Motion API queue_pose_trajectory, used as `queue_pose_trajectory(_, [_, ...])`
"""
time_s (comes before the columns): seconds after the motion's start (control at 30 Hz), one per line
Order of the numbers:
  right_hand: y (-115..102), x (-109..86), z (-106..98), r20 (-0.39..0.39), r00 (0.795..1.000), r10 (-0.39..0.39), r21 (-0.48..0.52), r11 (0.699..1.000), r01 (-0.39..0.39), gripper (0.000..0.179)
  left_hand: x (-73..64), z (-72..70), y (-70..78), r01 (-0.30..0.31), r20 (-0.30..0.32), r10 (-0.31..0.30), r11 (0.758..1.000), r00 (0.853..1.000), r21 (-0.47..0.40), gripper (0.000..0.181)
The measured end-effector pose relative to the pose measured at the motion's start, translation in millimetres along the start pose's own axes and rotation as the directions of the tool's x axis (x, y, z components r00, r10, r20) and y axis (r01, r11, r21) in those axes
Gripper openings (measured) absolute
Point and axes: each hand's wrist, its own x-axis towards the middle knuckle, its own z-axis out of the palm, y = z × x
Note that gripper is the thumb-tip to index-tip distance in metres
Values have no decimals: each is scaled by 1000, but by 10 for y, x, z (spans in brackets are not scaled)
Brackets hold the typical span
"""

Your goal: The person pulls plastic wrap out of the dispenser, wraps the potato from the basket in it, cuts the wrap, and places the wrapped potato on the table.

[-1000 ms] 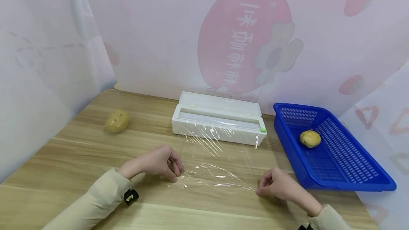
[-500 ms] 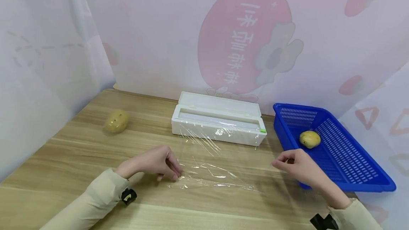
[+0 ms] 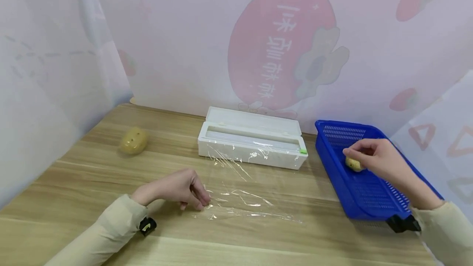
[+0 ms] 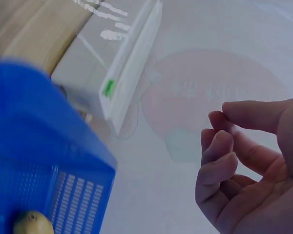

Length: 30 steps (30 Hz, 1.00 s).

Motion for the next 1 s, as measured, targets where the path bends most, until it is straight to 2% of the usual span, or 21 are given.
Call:
queue_pose_trajectory(0.13, [146, 153, -110, -30, 999, -11, -16, 1000, 10, 29, -11, -14, 7, 0, 16, 1, 999, 1000, -37, 19])
queue_pose_trajectory(0.23, [298, 259, -126, -46, 999, -24, -23, 999, 23, 28, -20, -23, 7, 8, 18, -8, 999, 1000, -31, 19])
queue_pose_trajectory(0.33, [501, 341, -120, -42, 999, -33, -38, 999, 31, 30, -27, -23, 10, 24, 21, -24, 999, 999, -23, 19])
queue_pose_trajectory(0.47, [839, 422, -135, -15, 1000, -19, -9, 1000, 19, 40, -28, -12, 28, 39, 27, -38, 999, 999, -23, 19])
queue_pose_trajectory(0.6, [1133, 455, -200, 6, 999, 41, 52, 998, -42, 51, -29, -2, 47, 46, 26, -45, 998, 999, -30, 19])
queue_pose_trajectory(0.73, [1356, 440, -279, 21, 995, 95, 69, 993, -96, 59, -34, 11, 60, 58, 30, -56, 997, 998, -47, 19])
queue_pose_trajectory(0.9, [1593, 439, -371, 42, 993, 111, 58, 992, -114, 59, -31, 25, 70, 64, 36, -62, 996, 997, -61, 19])
queue_pose_trajectory(1.0, [1721, 455, -387, 89, 990, 113, 32, 993, -116, 58, -34, 26, 72, 69, 33, -67, 996, 997, -64, 19])
